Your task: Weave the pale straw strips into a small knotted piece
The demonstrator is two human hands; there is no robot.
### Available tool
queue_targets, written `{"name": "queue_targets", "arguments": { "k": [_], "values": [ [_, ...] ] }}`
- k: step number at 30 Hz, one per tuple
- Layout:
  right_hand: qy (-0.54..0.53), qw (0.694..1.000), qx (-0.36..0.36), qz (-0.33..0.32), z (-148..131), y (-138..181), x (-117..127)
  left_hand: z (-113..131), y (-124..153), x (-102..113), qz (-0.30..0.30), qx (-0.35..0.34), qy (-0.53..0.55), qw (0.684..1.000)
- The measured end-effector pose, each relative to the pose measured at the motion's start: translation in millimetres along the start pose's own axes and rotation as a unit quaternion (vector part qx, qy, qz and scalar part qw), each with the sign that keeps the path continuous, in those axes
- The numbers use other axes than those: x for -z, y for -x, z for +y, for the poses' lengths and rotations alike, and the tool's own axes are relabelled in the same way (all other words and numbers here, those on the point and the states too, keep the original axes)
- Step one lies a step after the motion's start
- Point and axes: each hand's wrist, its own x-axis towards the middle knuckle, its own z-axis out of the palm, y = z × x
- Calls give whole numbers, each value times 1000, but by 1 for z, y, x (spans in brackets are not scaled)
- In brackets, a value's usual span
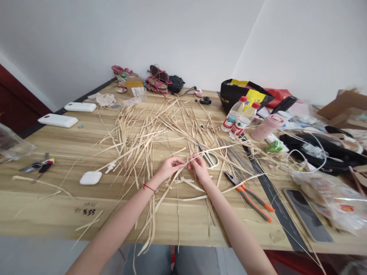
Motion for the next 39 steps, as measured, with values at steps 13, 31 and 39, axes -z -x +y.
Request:
{"name": "queue_targets", "arguments": {
  "k": [13, 31, 39],
  "values": [
    [-23, 1000, -1, 13, 2, 1, 0, 9, 2, 0, -36, -64, -3, 997],
    [29, 998, 13, -49, 0, 3, -2, 8, 2, 0, -7, -19, 21, 1000],
    [56, 995, 11, -80, 0, 3, 1, 5, 1, 1, 0, -37, 13, 999]
  ]
}}
